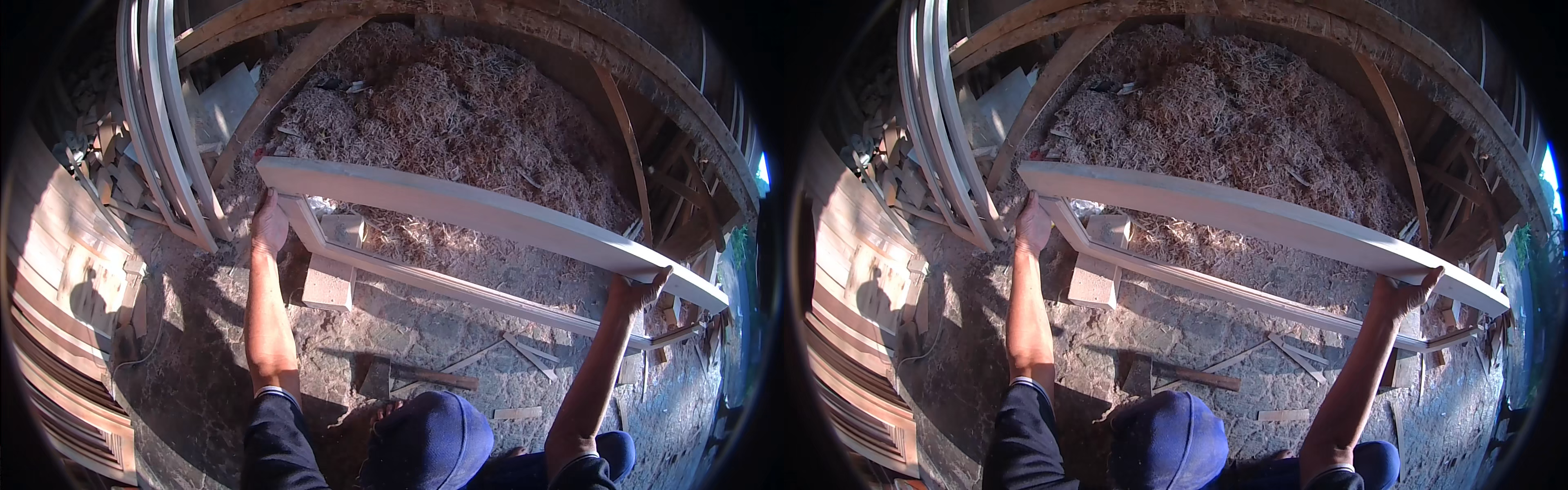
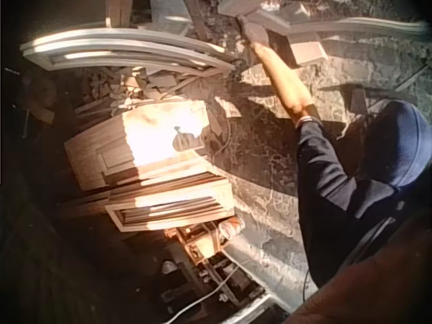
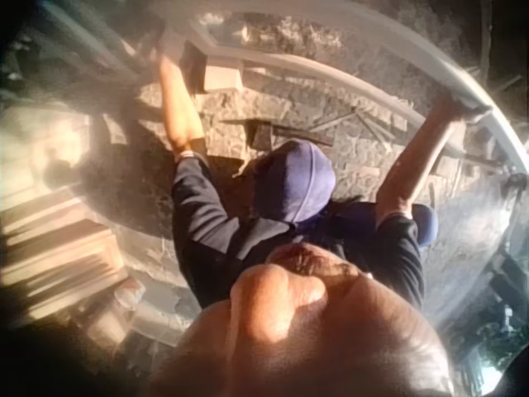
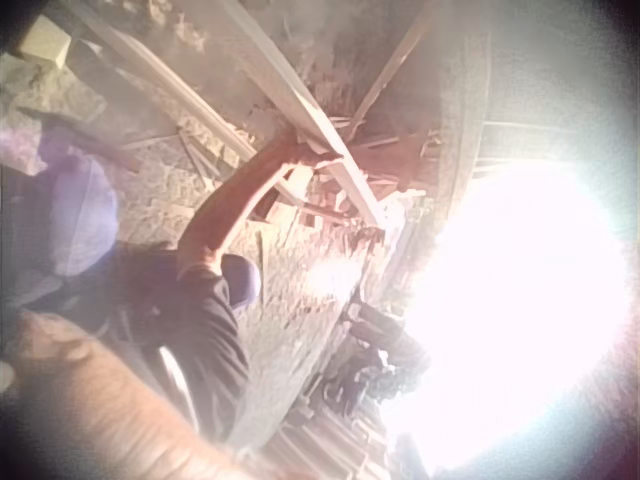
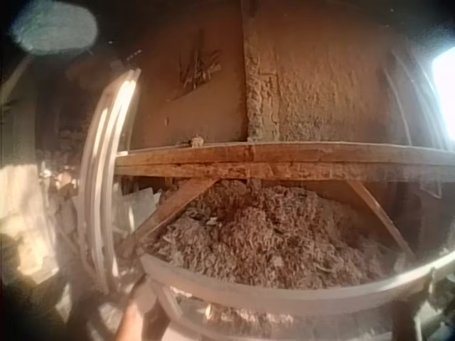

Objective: The person assembles a curved wooden frame by hand, fitting pieces together and securing them with small wooden pegs. They then retrieve a glass pane and fit it into the frame.

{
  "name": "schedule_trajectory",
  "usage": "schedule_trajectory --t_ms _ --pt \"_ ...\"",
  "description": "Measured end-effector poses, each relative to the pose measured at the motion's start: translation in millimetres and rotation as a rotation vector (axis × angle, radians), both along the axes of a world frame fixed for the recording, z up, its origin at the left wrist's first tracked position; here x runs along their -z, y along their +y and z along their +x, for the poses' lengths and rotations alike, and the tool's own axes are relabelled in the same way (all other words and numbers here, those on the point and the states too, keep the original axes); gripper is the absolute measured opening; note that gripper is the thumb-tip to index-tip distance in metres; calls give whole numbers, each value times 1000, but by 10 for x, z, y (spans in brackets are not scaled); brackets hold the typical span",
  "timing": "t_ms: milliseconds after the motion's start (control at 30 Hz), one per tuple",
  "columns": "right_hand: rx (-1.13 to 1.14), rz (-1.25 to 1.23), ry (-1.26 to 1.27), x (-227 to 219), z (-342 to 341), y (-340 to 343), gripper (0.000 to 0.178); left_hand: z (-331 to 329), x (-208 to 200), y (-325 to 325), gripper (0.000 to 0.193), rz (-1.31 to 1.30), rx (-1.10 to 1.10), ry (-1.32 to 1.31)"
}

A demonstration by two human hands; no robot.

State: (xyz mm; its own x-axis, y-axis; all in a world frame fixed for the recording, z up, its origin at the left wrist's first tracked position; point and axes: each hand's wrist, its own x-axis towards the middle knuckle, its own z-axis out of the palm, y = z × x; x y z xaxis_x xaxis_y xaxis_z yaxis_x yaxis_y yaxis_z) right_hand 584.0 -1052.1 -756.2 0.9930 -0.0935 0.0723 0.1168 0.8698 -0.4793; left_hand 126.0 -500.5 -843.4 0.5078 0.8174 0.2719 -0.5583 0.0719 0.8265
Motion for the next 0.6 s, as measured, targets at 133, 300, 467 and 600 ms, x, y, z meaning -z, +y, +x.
schedule_trajectory --t_ms 133,300,467,600 --pt "29 48 -33 -405 -85 -25 82 110 82 39 69 -17 -95 -67" --pt "12 -42 -215 -1192 -207 -39 70 84 277 171 74 15 -250 3" --pt "58 20 -194 -1151 -330 134 56 -27 355 411 67 -129 -296 115" --pt "145 142 -66 -880 -610 120 66 123 86 319 84 83 -481 312"
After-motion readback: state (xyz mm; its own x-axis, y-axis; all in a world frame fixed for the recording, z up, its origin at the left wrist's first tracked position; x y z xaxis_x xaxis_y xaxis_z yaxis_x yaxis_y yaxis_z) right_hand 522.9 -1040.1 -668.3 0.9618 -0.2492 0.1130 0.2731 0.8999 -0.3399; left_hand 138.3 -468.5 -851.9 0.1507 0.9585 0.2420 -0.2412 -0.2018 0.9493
